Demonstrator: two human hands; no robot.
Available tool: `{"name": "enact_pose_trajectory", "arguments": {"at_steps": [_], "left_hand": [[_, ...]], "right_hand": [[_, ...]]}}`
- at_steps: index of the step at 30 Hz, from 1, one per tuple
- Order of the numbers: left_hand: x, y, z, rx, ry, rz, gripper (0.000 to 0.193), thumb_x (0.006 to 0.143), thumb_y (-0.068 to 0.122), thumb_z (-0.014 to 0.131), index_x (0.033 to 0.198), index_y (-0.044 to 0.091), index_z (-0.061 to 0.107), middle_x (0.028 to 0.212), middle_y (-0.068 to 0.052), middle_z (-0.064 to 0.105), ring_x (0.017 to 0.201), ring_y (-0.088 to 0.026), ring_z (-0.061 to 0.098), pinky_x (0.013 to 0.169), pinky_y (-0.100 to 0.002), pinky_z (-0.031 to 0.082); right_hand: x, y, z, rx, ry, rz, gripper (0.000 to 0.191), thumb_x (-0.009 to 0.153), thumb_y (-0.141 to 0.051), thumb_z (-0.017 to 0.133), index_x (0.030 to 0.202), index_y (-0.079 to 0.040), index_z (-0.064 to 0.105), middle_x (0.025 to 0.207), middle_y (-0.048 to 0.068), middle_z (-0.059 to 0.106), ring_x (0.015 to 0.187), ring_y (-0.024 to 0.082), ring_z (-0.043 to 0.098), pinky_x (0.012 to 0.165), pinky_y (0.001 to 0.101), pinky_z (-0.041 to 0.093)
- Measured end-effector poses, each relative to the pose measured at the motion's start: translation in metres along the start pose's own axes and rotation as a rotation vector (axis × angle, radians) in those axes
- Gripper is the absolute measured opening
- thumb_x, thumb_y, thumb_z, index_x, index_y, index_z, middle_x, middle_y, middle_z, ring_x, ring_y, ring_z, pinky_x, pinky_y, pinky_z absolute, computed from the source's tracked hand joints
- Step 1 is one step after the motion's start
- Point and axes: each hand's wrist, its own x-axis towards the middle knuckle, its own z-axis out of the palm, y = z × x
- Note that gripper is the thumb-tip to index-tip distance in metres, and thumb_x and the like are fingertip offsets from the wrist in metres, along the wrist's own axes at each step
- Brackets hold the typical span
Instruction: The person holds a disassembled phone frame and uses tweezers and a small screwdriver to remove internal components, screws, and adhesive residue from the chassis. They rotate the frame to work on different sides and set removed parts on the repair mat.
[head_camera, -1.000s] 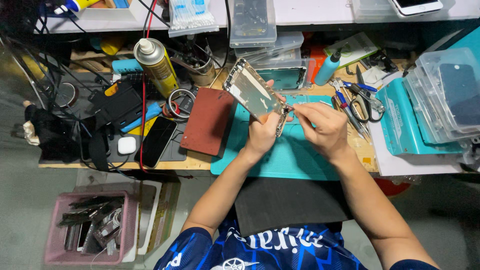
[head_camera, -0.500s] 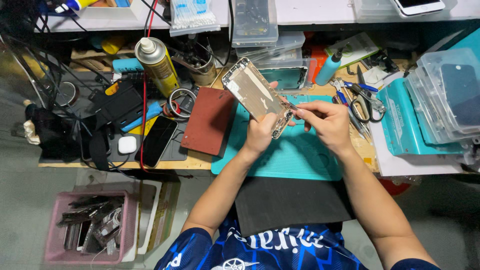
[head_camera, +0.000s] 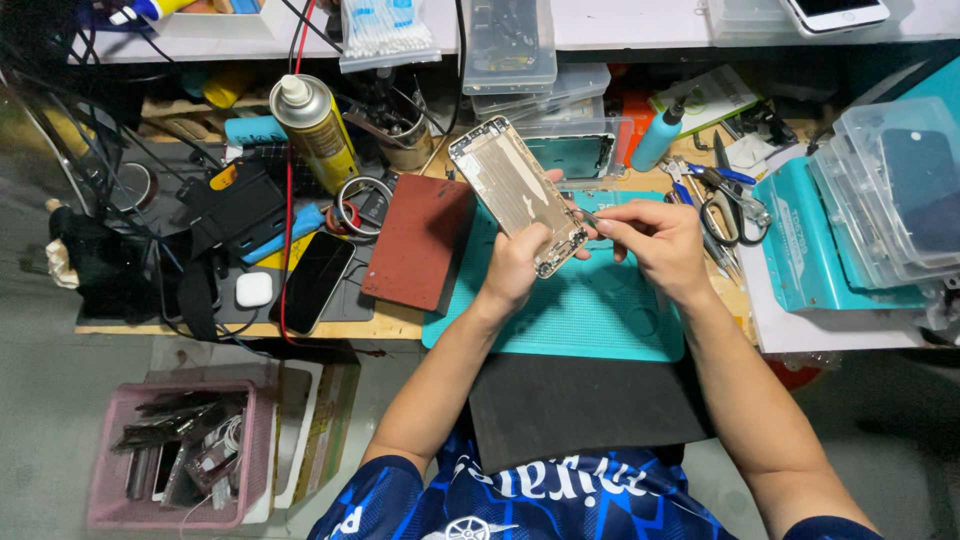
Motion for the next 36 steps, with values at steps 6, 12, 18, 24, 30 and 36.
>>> {"name": "enact_pose_trajectory", "arguments": {"at_steps": [6, 12, 18, 24, 30, 36], "left_hand": [[0.0, 0.012, 0.006, -0.034, -0.008, -0.051, 0.071, 0.087, -0.001, 0.039, 0.157, -0.007, 0.026, 0.117, -0.022, 0.059, 0.1, -0.034, 0.07, 0.076, -0.043, 0.063], [-0.001, 0.024, 0.013, -0.058, -0.022, -0.09, 0.072, 0.083, -0.002, 0.039, 0.154, -0.01, 0.03, 0.112, -0.025, 0.06, 0.097, -0.036, 0.069, 0.075, -0.042, 0.063], [0.001, 0.03, 0.013, -0.114, -0.073, -0.143, 0.071, 0.083, 0.002, 0.04, 0.152, -0.011, 0.031, 0.109, -0.028, 0.061, 0.095, -0.038, 0.069, 0.074, -0.042, 0.062], [0.014, 0.024, 0.008, -0.241, -0.133, -0.236, 0.07, 0.084, 0.003, 0.041, 0.151, -0.012, 0.032, 0.11, -0.029, 0.062, 0.096, -0.041, 0.069, 0.074, -0.042, 0.062], [0.025, 0.013, 0.007, -0.268, -0.147, -0.278, 0.069, 0.084, 0.002, 0.04, 0.151, -0.012, 0.035, 0.112, -0.029, 0.062, 0.096, -0.04, 0.07, 0.073, -0.043, 0.063], [0.026, 0.012, 0.008, -0.22, -0.118, -0.237, 0.067, 0.086, 0.001, 0.039, 0.151, -0.012, 0.035, 0.118, -0.029, 0.062, 0.099, -0.041, 0.071, 0.075, -0.041, 0.064]], "right_hand": [[0.001, -0.001, -0.004, -0.037, -0.026, -0.053, 0.012, 0.094, -0.003, 0.073, 0.104, 0.003, 0.077, 0.086, 0.006, 0.074, 0.064, 0.008, 0.063, 0.056, 0.0206, 0.049], [0.001, -0.005, -0.006, -0.055, -0.018, -0.043, 0.012, 0.093, -0.001, 0.073, 0.103, 0.004, 0.077, 0.085, 0.006, 0.074, 0.062, 0.008, 0.063, 0.053, 0.0214, 0.046], [0.0, -0.008, -0.012, -0.07, -0.044, -0.083, 0.013, 0.092, 0.0, 0.072, 0.104, 0.004, 0.077, 0.088, 0.008, 0.074, 0.065, 0.009, 0.065, 0.057, 0.0215, 0.05], [0.002, -0.016, -0.019, -0.144, -0.047, -0.127, 0.012, 0.092, 0.0, 0.072, 0.102, 0.003, 0.077, 0.086, 0.008, 0.075, 0.063, 0.009, 0.065, 0.055, 0.0218, 0.05], [0.0, -0.029, -0.022, -0.255, -0.039, -0.208, 0.012, 0.093, 0.0, 0.071, 0.103, 0.002, 0.078, 0.084, 0.007, 0.075, 0.063, 0.008, 0.066, 0.055, 0.0217, 0.05], [0.001, -0.034, -0.018, -0.266, -0.011, -0.224, 0.014, 0.093, 0.0, 0.071, 0.105, 0.002, 0.078, 0.084, 0.007, 0.074, 0.064, 0.008, 0.065, 0.057, 0.0217, 0.051]]}}
